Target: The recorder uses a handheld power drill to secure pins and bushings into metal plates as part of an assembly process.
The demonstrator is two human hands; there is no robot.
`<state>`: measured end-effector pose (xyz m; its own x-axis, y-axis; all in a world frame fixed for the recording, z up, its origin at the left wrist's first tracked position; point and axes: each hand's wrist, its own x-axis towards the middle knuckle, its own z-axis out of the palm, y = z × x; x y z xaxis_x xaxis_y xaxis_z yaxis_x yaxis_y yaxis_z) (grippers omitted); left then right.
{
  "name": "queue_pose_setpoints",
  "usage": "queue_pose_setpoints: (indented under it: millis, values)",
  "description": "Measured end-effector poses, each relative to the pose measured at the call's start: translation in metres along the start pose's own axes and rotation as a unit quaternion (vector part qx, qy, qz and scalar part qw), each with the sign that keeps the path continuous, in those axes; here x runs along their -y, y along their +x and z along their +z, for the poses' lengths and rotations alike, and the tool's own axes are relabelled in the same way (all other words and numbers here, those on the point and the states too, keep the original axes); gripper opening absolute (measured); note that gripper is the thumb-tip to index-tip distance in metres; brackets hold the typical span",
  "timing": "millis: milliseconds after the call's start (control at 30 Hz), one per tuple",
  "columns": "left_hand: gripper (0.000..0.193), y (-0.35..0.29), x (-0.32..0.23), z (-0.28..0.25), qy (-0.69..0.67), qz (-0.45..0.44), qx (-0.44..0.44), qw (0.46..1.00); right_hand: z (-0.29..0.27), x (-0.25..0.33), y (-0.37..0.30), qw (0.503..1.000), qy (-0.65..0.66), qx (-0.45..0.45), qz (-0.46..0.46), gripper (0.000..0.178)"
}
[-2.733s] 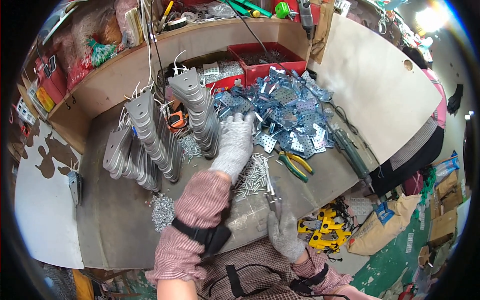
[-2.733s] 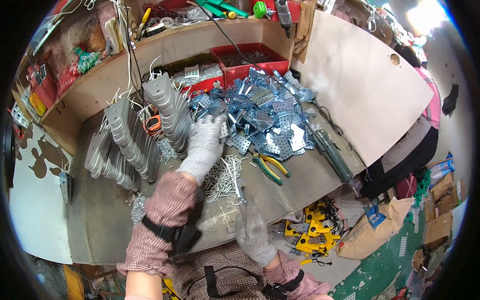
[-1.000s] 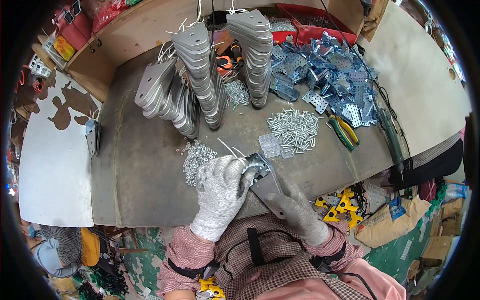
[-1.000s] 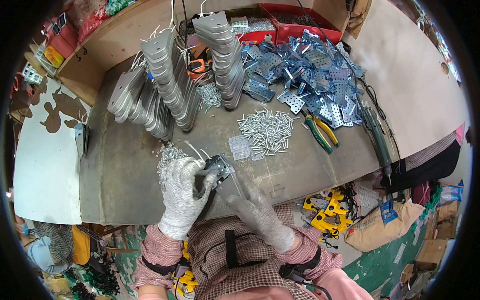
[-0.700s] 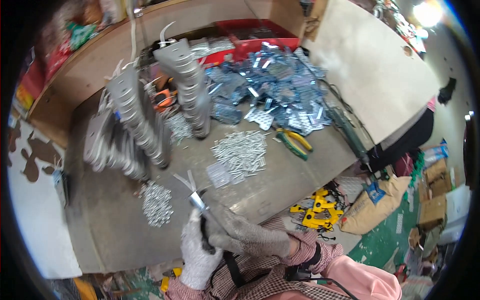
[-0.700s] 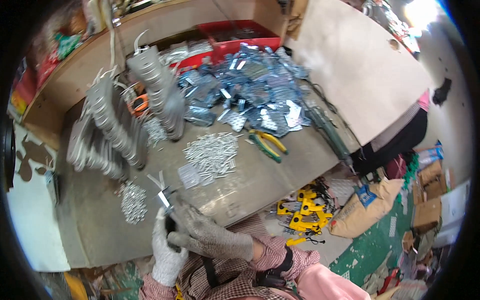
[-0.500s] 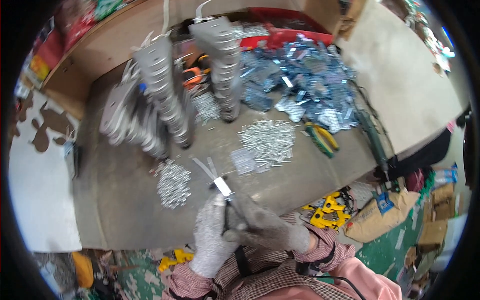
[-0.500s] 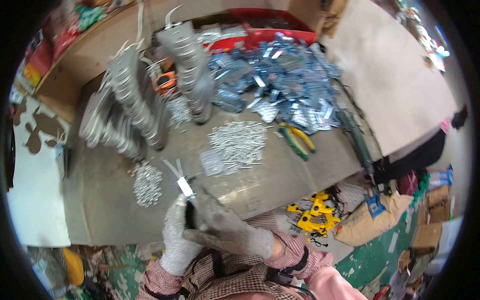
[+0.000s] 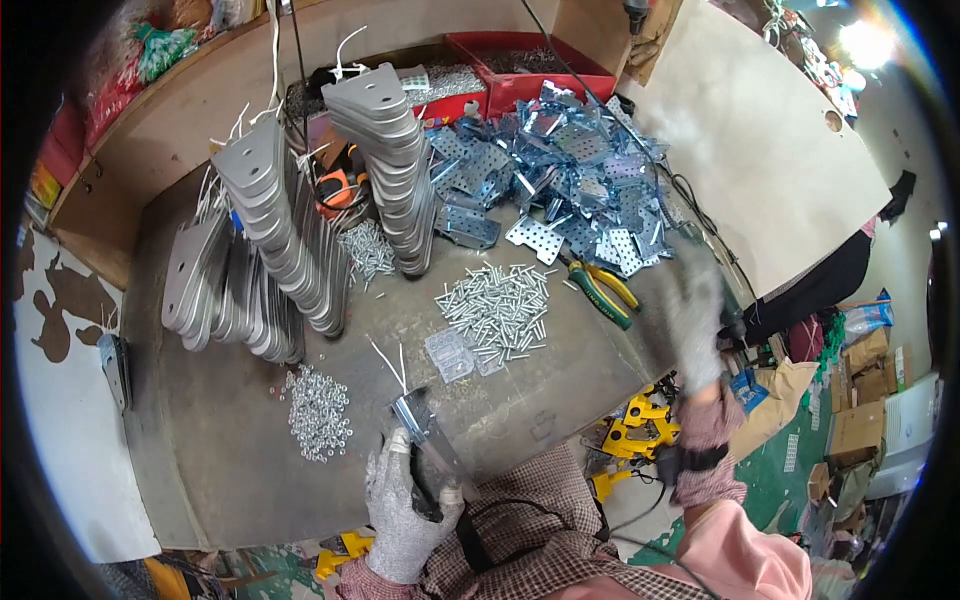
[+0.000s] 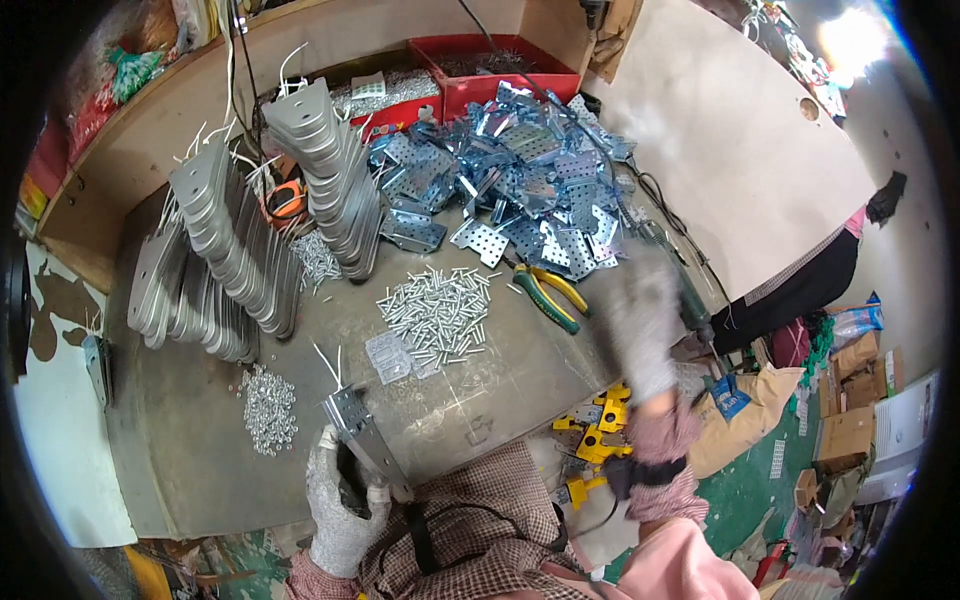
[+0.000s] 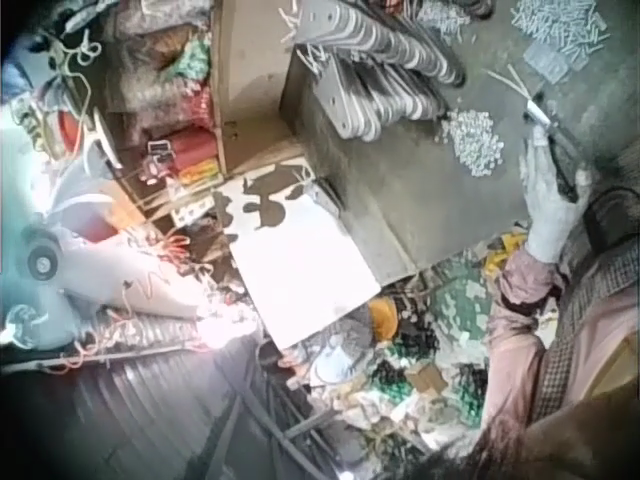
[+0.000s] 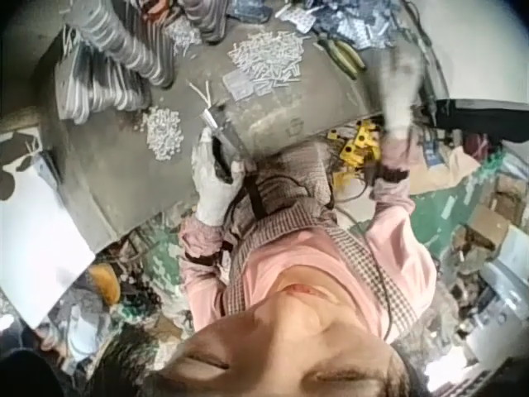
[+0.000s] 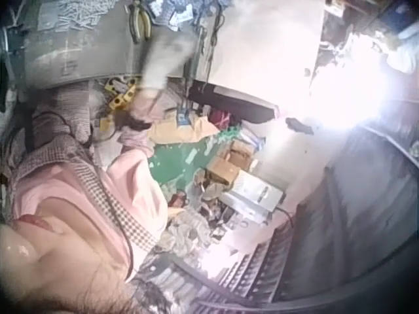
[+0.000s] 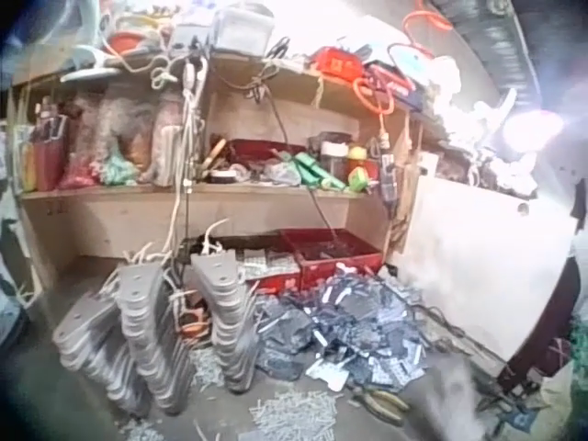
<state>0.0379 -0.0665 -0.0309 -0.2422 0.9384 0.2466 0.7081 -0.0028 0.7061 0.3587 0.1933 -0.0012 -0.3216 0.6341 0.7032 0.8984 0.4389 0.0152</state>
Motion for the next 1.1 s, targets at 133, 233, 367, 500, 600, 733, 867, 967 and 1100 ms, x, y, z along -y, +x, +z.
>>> queue_pose_setpoints:
  millis: [133,233,367,500,600,733,867,967,1100]
  values:
    - [0.081,0.007,-0.003,-0.003,0.046,0.016,0.030,0.998,-0.003,-0.103,-0.008,0.965,-0.091,0.171,0.176,0.060]
    - [0.083,0.007,0.004,0.003,0.014,0.041,0.014,0.999,-0.014,-0.122,-0.011,0.955,0.026,0.221,0.196,0.065]
    - [0.082,0.010,0.000,0.003,0.062,-0.002,0.050,0.997,-0.017,-0.108,-0.013,0.770,0.439,0.079,0.456,0.050]
    - [0.081,0.004,0.009,0.002,0.044,0.032,0.015,0.998,-0.032,0.061,0.005,0.277,0.868,0.014,0.412,0.053]
    - [0.081,0.011,0.005,0.002,0.054,0.037,0.017,0.998,-0.007,0.144,-0.004,0.142,0.925,0.008,0.352,0.048]
    - [0.082,0.013,-0.005,-0.003,0.072,0.039,0.022,0.996,0.019,0.176,-0.013,-0.012,0.931,-0.075,0.356,0.030]
    - [0.083,0.013,0.000,0.004,0.072,0.050,0.032,0.996,0.016,0.171,-0.012,-0.020,0.934,-0.071,0.349,0.023]
    - [0.084,0.017,-0.002,0.000,0.063,0.035,0.049,0.996,0.018,0.173,-0.014,-0.024,0.932,-0.076,0.354,0.023]
    - [0.086,0.016,-0.004,-0.003,0.054,0.028,0.051,0.997,0.019,0.174,-0.013,-0.029,0.932,-0.071,0.354,0.024]
